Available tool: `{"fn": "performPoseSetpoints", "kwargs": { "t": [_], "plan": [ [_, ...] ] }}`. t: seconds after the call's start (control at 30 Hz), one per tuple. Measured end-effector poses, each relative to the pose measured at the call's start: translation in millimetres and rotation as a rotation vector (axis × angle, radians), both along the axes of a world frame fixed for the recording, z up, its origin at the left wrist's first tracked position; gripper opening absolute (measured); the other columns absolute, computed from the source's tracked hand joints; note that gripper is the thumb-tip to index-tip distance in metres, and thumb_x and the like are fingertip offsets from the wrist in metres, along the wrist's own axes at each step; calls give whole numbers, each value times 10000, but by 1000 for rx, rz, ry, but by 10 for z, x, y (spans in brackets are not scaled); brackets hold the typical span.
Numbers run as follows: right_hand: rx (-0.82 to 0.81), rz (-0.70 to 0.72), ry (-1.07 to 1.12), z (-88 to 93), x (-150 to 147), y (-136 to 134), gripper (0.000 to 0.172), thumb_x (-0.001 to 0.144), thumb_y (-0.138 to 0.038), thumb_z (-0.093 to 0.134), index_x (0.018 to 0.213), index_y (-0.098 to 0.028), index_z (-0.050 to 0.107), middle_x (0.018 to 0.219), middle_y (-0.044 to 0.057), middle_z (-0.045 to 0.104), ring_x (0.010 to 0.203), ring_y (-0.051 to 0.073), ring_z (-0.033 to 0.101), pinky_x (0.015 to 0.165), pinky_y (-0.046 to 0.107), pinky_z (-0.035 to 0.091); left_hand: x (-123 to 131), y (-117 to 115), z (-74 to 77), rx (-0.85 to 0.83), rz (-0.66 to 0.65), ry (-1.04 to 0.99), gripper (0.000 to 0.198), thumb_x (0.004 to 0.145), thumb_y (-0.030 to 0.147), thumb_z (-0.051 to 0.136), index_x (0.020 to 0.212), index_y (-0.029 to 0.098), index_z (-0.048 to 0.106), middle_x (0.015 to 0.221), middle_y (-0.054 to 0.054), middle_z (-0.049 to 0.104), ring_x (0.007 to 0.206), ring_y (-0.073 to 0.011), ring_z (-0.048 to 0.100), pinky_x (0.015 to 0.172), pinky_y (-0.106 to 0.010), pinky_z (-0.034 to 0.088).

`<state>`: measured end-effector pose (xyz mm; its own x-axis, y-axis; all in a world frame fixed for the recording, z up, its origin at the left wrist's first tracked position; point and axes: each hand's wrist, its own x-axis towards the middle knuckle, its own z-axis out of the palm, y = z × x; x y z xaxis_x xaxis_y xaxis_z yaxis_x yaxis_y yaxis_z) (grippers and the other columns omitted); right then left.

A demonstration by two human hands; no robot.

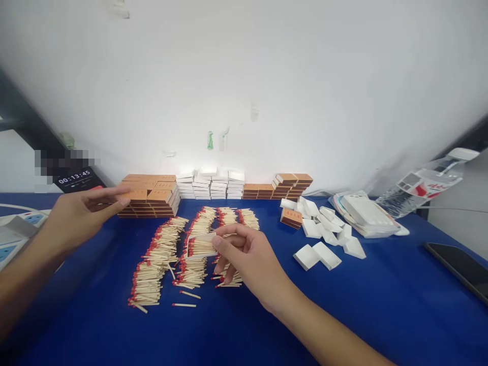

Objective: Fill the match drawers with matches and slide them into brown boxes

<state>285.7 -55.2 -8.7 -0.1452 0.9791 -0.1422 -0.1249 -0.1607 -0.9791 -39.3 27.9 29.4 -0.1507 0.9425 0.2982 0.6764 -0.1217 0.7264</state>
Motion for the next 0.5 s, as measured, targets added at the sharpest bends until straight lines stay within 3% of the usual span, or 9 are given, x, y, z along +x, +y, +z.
{"fn": "performPoseSetpoints", "kwargs": {
  "t": [0.3, 0.5],
  "plan": [
    [15, 11, -25, -18, 6, -2, 457, 811, -555, 845, 1050, -186, 723, 676, 1, 682, 518, 124, 609, 434, 224, 496, -31, 71, -79, 90, -33, 124, 385, 879, 440, 713, 1166, 198, 799, 1151, -61, 739, 961, -222, 688, 862, -342, 551],
    [14, 8, -28, -25, 14, 3, 475, 793, -551, 862, 1059, -184, 719, 665, -2, 684, 519, 130, 608, 441, 235, 500, -16, 101, -148, 158, -60, 235, 360, 884, 492, 709, 1109, 229, 811, 1076, -44, 730, 813, -189, 601, 782, -339, 495]
  ]
}}
